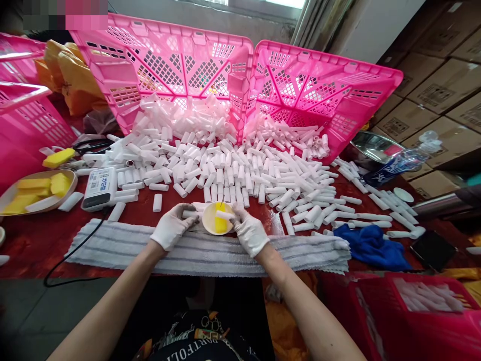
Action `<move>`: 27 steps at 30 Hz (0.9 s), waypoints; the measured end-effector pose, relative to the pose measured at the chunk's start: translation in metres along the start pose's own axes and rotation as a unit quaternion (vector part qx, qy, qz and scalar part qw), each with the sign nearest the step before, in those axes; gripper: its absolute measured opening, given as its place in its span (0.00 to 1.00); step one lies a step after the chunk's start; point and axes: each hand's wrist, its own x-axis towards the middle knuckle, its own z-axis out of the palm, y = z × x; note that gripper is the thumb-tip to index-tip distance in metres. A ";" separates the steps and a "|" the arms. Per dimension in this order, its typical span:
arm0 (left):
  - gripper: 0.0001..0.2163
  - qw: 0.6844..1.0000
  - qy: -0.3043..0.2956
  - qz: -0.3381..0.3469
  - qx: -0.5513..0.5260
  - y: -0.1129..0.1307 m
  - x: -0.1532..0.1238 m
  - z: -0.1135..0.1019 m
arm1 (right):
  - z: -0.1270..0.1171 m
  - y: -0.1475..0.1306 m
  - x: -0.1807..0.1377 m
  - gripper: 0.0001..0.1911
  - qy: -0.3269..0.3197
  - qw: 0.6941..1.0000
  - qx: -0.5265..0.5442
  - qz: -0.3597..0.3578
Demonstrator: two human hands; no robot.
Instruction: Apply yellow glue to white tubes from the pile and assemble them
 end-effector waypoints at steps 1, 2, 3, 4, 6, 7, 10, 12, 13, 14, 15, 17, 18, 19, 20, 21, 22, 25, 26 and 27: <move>0.18 0.999 0.008 0.012 0.043 -0.002 0.000 0.000 | 0.002 0.003 -0.001 0.17 -0.002 1.000 0.015 0.006; 0.18 0.996 0.014 0.023 0.081 -0.003 0.000 0.000 | 0.003 0.005 -0.002 0.15 0.001 1.000 0.027 -0.004; 0.18 0.994 0.015 0.031 0.107 -0.003 0.000 0.000 | 0.004 0.007 -0.003 0.14 0.008 0.999 0.034 -0.022; 0.18 0.992 0.013 0.036 0.121 -0.003 -0.001 0.000 | 0.004 0.007 -0.004 0.14 0.014 0.998 0.037 -0.042; 0.18 0.990 0.007 0.040 0.133 -0.003 -0.002 0.001 | 0.002 0.005 -0.006 0.16 0.016 0.998 0.029 -0.062; 0.18 0.990 0.007 0.041 0.138 -0.002 -0.003 0.001 | 0.001 0.004 -0.007 0.18 0.008 0.998 0.026 -0.056; 0.17 0.984 0.010 0.047 0.172 0.000 -0.005 0.002 | -0.001 0.004 -0.011 0.18 -0.015 1.000 0.017 0.000; 0.16 0.969 0.009 0.066 0.237 0.001 -0.006 0.002 | 0.001 0.008 -0.014 0.16 0.005 1.000 -0.005 0.003; 0.15 0.955 0.005 0.077 0.286 0.002 -0.007 0.001 | 0.001 0.011 -0.015 0.15 0.018 1.000 -0.020 -0.014; 0.15 0.937 -0.001 0.085 0.339 0.003 -0.008 0.001 | 0.002 0.014 -0.016 0.14 0.030 0.998 -0.033 -0.039; 0.15 0.918 -0.010 0.091 0.386 0.005 -0.009 0.001 | 0.002 0.015 -0.017 0.13 0.039 0.996 -0.044 -0.063; 0.15 0.889 -0.029 0.094 0.448 0.007 -0.010 0.000 | 0.002 0.014 -0.018 0.14 0.042 0.994 -0.062 -0.081; 0.15 0.881 -0.036 0.095 0.463 0.008 -0.011 -0.001 | 0.002 0.011 -0.018 0.15 0.035 0.994 -0.071 -0.079; 0.15 0.875 -0.042 0.097 0.473 0.008 -0.012 -0.001 | 0.002 0.007 -0.018 0.15 0.030 0.994 -0.081 -0.074; 0.16 0.870 -0.046 0.099 0.480 0.009 -0.013 -0.001 | 0.001 0.003 -0.019 0.15 0.026 0.993 -0.092 -0.071; 0.16 0.866 -0.049 0.100 0.487 0.010 -0.013 -0.001 | 0.001 -0.001 -0.019 0.13 0.024 0.991 -0.108 -0.072; 0.17 0.861 -0.049 0.098 0.496 0.011 -0.014 0.000 | 0.000 -0.005 -0.020 0.12 0.030 0.989 -0.123 -0.078; 0.18 0.845 -0.046 0.082 0.526 0.014 -0.013 0.002 | -0.004 -0.012 -0.019 0.10 0.009 0.976 -0.189 -0.104; 0.19 0.841 -0.047 0.077 0.534 0.015 -0.012 0.002 | -0.006 -0.014 -0.019 0.10 -0.003 0.971 -0.212 -0.108; 0.20 0.837 -0.049 0.074 0.540 0.016 -0.011 0.002 | -0.008 -0.014 -0.019 0.12 -0.011 0.967 -0.232 -0.108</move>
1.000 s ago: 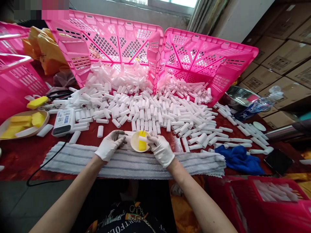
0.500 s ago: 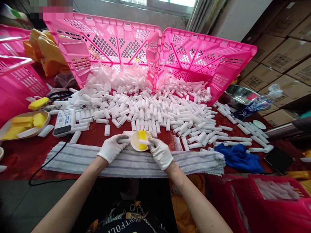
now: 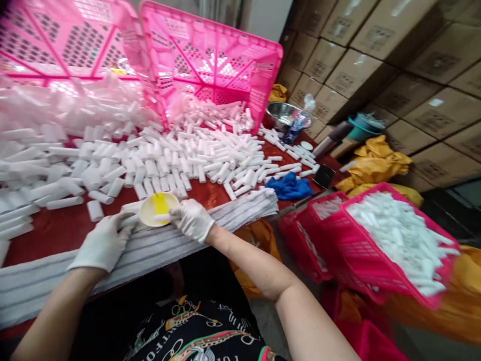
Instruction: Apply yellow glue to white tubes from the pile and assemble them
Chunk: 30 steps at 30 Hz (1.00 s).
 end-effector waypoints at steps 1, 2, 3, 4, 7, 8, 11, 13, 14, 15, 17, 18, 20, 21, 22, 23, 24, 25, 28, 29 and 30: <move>0.20 1.000 -0.002 0.001 0.006 0.000 0.001 0.000 | -0.002 0.001 0.000 0.15 -0.007 1.000 -0.014 0.004; 0.21 1.000 -0.002 0.004 0.009 0.000 0.002 0.000 | -0.004 0.001 -0.001 0.18 -0.013 1.000 -0.025 0.009; 0.21 1.000 -0.002 0.008 0.010 -0.001 0.003 0.000 | -0.005 0.002 -0.001 0.20 -0.019 0.999 -0.033 0.013; 0.21 1.000 0.000 0.008 0.006 -0.002 0.003 0.001 | -0.005 0.002 -0.002 0.20 -0.028 0.999 -0.039 0.011; 0.21 0.998 0.024 -0.041 -0.047 -0.003 0.003 0.002 | -0.006 0.003 -0.005 0.13 -0.036 0.998 -0.051 -0.024; 0.21 0.994 0.045 -0.067 -0.079 -0.002 0.001 0.001 | -0.006 0.002 -0.007 0.11 -0.029 0.999 -0.029 -0.033; 0.20 0.967 0.127 -0.096 -0.198 0.003 -0.011 -0.002 | -0.010 -0.006 -0.014 0.08 0.015 0.994 0.104 -0.024; 0.20 0.943 0.135 -0.061 -0.297 0.011 -0.024 -0.005 | -0.017 -0.014 -0.021 0.13 0.046 0.978 0.204 0.025; 0.20 0.930 0.113 -0.040 -0.347 0.016 -0.030 -0.005 | -0.021 -0.017 -0.024 0.16 0.052 0.967 0.245 0.053; 0.21 0.916 0.078 -0.019 -0.393 0.021 -0.036 -0.005 | -0.025 -0.020 -0.027 0.17 0.048 0.954 0.284 0.079; 0.22 0.890 0.014 0.002 -0.456 0.031 -0.045 -0.004 | -0.033 -0.023 -0.030 0.18 0.027 0.929 0.350 0.120; 0.22 0.880 -0.010 0.005 -0.474 0.035 -0.048 -0.004 | -0.036 -0.024 -0.031 0.18 0.016 0.924 0.360 0.130; 0.22 0.870 -0.037 0.004 -0.491 0.041 -0.052 -0.005 | -0.041 -0.024 -0.032 0.17 0.006 0.926 0.349 0.141; 0.22 0.869 -0.045 0.006 -0.492 0.043 -0.053 -0.006 | -0.043 -0.024 -0.032 0.17 0.000 0.932 0.332 0.143; 0.22 0.871 -0.050 0.010 -0.488 0.045 -0.054 -0.007 | -0.045 -0.025 -0.033 0.16 -0.004 0.939 0.313 0.141; 0.22 0.877 -0.057 0.020 -0.476 0.046 -0.055 -0.009 | -0.046 -0.027 -0.034 0.15 -0.007 0.946 0.297 0.132; 0.20 0.885 -0.063 0.034 -0.460 0.048 -0.055 -0.010 | -0.048 -0.030 -0.035 0.14 -0.007 0.952 0.281 0.118; 0.18 0.893 -0.068 0.049 -0.442 0.049 -0.056 -0.012 | -0.049 -0.033 -0.036 0.14 -0.003 0.960 0.264 0.097; 0.20 0.908 -0.090 0.046 -0.406 0.053 -0.056 -0.010 | -0.051 -0.045 -0.041 0.13 0.009 0.988 0.156 -0.016; 0.22 0.907 -0.107 0.030 -0.407 0.055 -0.056 -0.008 | -0.051 -0.047 -0.042 0.12 0.003 0.993 0.101 -0.060; 0.24 0.902 -0.127 0.012 -0.413 0.058 -0.056 -0.005 | -0.051 -0.049 -0.043 0.13 -0.004 0.994 0.045 -0.098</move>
